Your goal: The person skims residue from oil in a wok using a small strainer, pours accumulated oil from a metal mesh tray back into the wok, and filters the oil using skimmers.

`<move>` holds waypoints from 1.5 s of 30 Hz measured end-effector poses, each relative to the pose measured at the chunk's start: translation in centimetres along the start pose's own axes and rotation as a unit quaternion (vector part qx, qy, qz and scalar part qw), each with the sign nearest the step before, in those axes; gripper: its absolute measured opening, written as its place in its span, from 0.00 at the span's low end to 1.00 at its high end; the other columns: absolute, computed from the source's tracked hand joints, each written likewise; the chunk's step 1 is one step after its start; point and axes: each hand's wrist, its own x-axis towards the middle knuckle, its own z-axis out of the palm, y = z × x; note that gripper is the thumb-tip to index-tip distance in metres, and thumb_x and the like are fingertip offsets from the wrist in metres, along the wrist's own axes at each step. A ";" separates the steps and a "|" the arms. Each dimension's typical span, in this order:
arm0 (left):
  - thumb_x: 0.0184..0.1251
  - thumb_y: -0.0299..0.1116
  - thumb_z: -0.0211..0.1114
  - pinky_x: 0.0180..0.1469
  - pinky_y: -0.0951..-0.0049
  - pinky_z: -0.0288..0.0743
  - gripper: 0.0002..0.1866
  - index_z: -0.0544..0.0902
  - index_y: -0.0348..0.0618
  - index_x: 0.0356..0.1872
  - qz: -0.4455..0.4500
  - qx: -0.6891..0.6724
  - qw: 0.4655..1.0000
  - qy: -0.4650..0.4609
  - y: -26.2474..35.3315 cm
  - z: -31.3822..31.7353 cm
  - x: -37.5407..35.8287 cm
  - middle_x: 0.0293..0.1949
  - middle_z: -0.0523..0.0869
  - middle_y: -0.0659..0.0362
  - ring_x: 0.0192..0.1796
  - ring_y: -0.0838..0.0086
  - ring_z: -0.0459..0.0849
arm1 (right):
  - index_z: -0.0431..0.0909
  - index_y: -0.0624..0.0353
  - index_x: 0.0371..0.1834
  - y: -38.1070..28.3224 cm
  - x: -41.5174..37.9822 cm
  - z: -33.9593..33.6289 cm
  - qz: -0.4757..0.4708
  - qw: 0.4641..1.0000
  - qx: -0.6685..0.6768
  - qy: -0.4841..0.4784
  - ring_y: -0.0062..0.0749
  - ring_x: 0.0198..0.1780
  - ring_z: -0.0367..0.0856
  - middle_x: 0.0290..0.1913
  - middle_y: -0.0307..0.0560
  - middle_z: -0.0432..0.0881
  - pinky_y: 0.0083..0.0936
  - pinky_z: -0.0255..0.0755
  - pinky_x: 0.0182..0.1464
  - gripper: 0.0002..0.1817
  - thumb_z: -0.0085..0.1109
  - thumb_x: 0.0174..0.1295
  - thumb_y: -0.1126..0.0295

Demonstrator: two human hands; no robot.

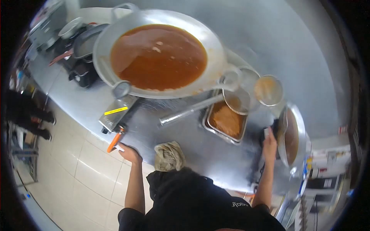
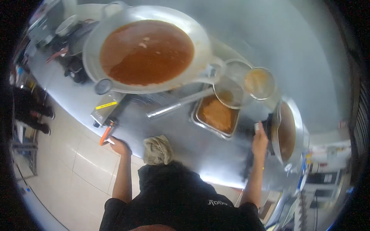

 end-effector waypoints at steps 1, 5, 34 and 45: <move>0.72 0.58 0.51 0.64 0.60 0.67 0.41 0.67 0.18 0.61 -0.019 0.014 1.000 0.010 0.8 -0.1 -0.4 0.60 0.73 0.33 0.61 0.49 0.75 | 0.69 0.56 0.68 -0.7 2.5 -1.2 -0.076 0.996 -0.015 0.034 0.39 0.47 0.84 0.50 0.66 0.82 0.29 0.73 0.49 0.23 0.44 0.69 0.74; 0.73 0.58 0.51 0.62 0.59 0.68 0.39 0.70 0.20 0.57 -0.040 -0.015 0.999 0.009 1.4 -0.2 -0.4 0.57 0.76 0.34 0.59 0.49 0.77 | 0.71 0.58 0.67 -14.2 8.4 -5.7 -0.158 0.983 -0.087 0.047 0.47 0.50 0.83 0.50 0.68 0.81 0.32 0.72 0.53 0.23 0.44 0.68 0.75; 0.74 0.53 0.51 0.54 0.55 0.70 0.31 0.74 0.24 0.49 0.009 0.028 0.998 0.048 -0.5 -0.3 -0.9 0.46 0.81 0.34 0.50 0.43 0.80 | 0.76 0.46 0.62 -42.1 8.4 9.9 -0.512 0.712 -0.373 -0.303 0.52 0.50 0.82 0.49 0.56 0.83 0.44 0.77 0.51 0.23 0.51 0.64 0.76; 0.73 0.55 0.52 0.55 0.55 0.70 0.32 0.75 0.26 0.48 0.007 -0.043 0.998 0.036 0.2 -0.2 -1.4 0.45 0.82 0.36 0.50 0.46 0.80 | 0.74 0.59 0.62 -37.4 5.0 2.2 -0.535 0.712 -0.224 -0.395 0.53 0.49 0.81 0.46 0.63 0.83 0.42 0.72 0.52 0.19 0.50 0.68 0.73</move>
